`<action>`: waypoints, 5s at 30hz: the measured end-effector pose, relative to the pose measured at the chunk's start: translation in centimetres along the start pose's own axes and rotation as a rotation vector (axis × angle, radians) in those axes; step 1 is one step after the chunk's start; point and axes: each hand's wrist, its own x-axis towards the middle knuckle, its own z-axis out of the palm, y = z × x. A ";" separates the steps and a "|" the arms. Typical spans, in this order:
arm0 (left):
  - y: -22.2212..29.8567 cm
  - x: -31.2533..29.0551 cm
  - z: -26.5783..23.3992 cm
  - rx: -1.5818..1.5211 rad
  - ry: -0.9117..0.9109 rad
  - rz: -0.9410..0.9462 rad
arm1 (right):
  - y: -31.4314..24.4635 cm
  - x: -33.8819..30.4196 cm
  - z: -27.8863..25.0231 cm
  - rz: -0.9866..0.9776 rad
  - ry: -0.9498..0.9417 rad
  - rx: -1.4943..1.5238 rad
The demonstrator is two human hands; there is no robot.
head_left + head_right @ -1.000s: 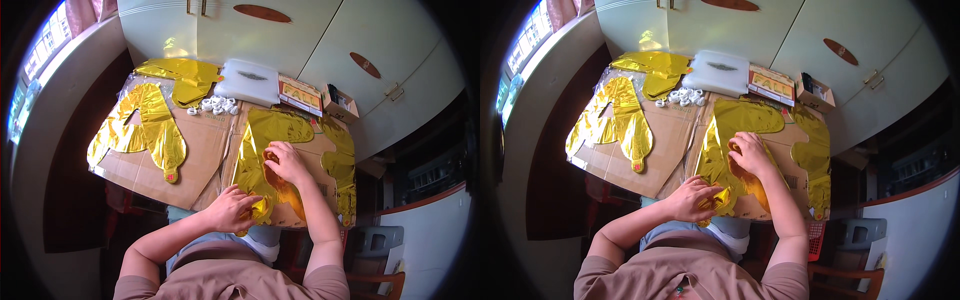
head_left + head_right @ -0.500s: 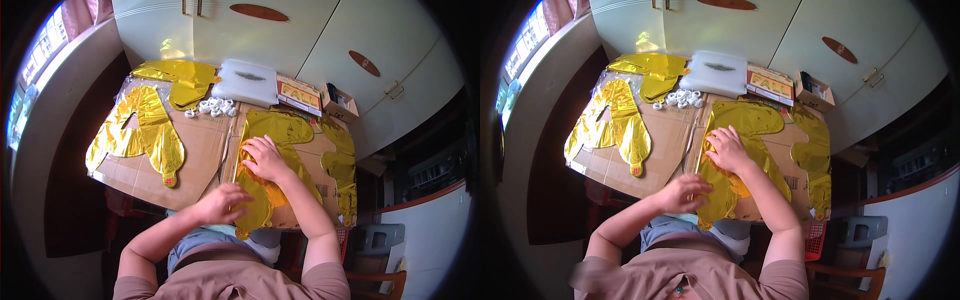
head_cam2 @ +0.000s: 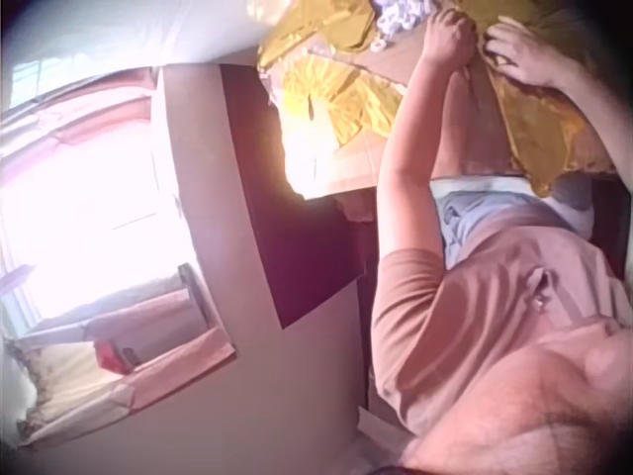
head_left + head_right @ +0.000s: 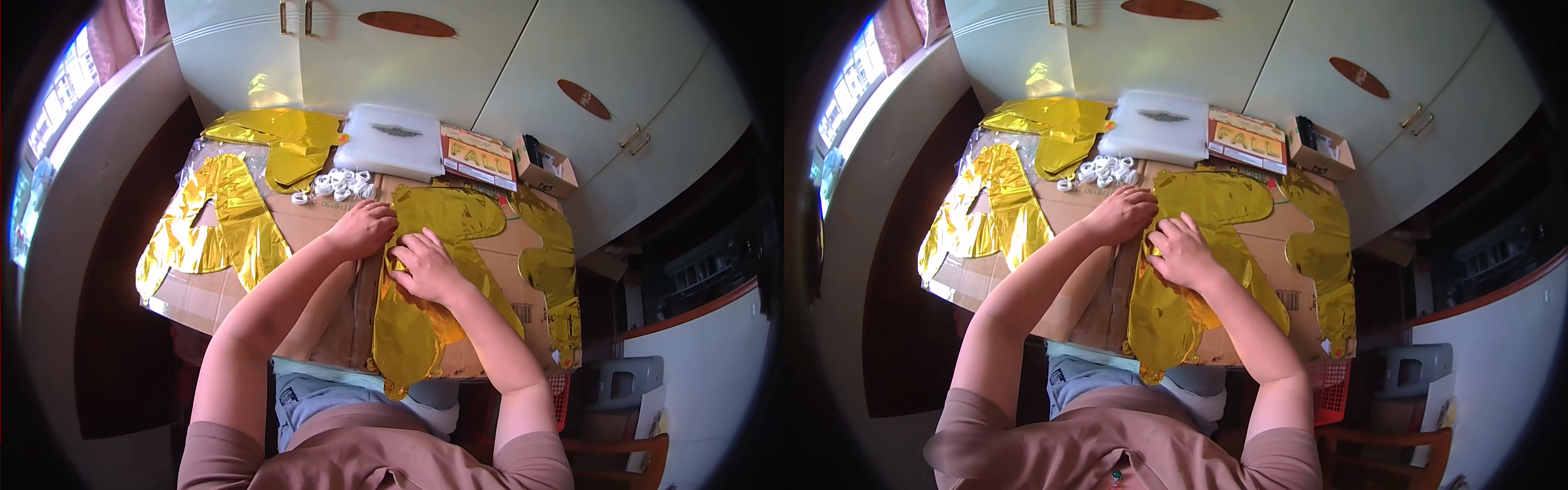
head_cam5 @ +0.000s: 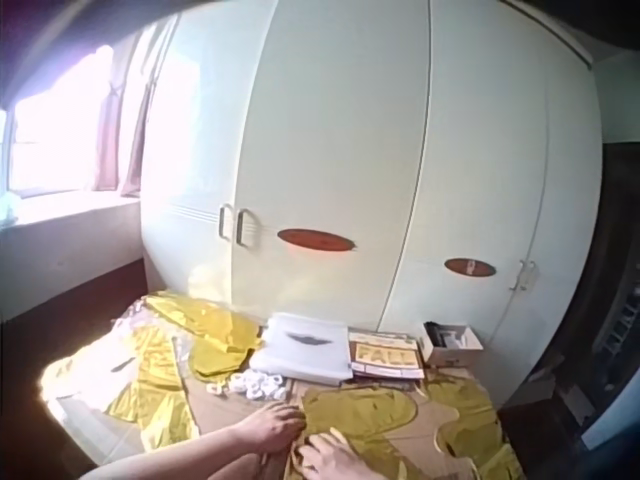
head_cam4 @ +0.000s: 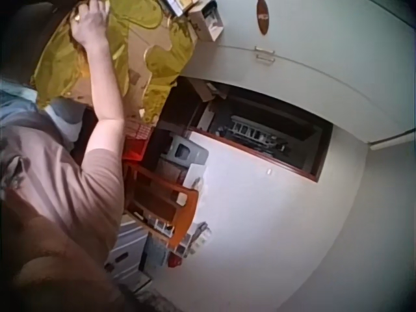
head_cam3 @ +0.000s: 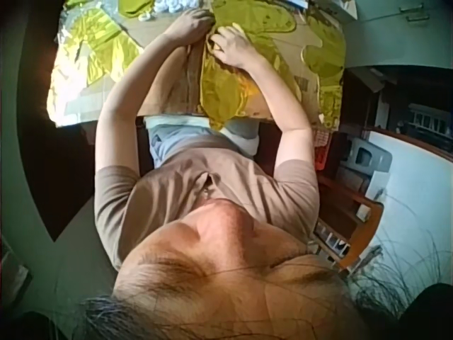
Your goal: Folding gold mylar balloons and placing them onto cardboard backings for packaging.
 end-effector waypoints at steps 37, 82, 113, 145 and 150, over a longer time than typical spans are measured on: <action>2.8 -0.3 0.2 0.092 -0.035 -0.193 | -10.9 -11.8 -0.6 -0.229 -0.031 0.104; 6.3 -1.0 1.1 -0.056 0.015 -0.234 | 9.1 -6.9 -6.2 0.953 -0.036 0.632; 6.2 -1.1 1.5 -0.042 0.045 -0.211 | 7.7 -3.0 -5.5 1.127 -0.092 0.974; 6.3 -1.4 1.3 0.021 0.024 -0.207 | 7.2 6.2 1.2 0.151 0.252 0.164; 6.3 -1.4 1.2 0.003 0.023 -0.221 | 7.0 3.9 1.1 0.233 0.155 0.029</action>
